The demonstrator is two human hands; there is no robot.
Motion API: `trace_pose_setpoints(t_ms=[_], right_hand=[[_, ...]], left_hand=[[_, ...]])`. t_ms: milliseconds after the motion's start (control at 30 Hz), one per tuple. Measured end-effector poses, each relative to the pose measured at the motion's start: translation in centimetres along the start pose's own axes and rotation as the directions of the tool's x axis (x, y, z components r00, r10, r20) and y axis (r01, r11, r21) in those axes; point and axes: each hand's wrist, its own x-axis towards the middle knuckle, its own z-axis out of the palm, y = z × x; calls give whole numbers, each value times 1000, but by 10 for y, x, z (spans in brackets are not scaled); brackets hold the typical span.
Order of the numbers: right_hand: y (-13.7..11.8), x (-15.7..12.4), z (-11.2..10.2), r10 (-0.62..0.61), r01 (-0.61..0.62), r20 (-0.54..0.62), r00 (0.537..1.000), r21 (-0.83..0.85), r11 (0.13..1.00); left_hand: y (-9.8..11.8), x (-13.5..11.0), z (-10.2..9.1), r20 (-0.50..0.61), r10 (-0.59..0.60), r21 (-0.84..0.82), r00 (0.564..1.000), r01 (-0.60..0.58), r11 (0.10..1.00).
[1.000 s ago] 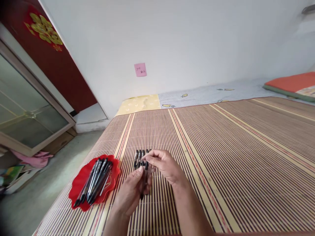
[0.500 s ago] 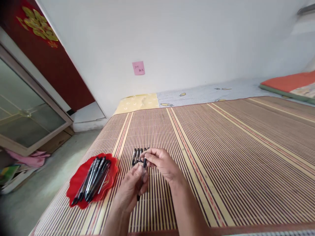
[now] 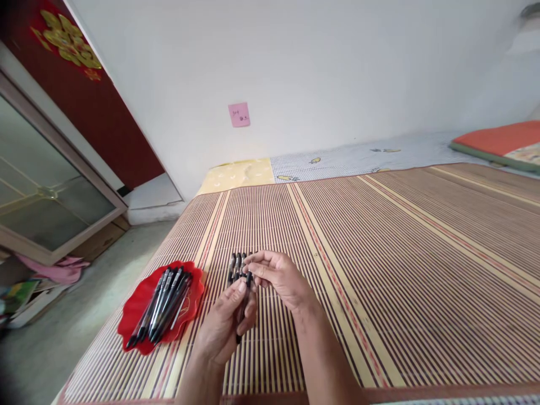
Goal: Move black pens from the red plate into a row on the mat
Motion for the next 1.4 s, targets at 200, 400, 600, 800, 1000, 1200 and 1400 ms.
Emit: trace_pose_setpoints(t_ms=[200, 400, 600, 800, 1000, 1200, 1400], right_hand=[[-2, 0, 5, -43, 39, -54, 998, -67, 997], [5, 7, 6, -158, 137, -202, 967, -118, 984], [-10, 1, -15, -314, 313, -455, 834, -78, 946], [-18, -4, -25, -339, 425, -592, 731, 7, 905], [1, 6, 9, -185, 209, -347, 919, 32, 977], [-2, 5, 15, -189, 206, -261, 947, 38, 978], [-11, 0, 17, -179, 199, -167, 970, 108, 974]], left_hand=[[2, -1, 1, -6, 16, 30, 1000, -15, 999], [2, -2, -1, 4, 10, 92, 1000, -10, 996], [7, -6, -18, 94, -97, 303, 991, 64, 951], [15, -5, -31, -81, 83, 316, 993, -53, 947], [12, -3, -18, -143, 142, 240, 980, -105, 965], [11, -4, -16, -113, 118, 179, 987, -96, 979], [8, -4, -10, -40, 77, 81, 996, -74, 994]])
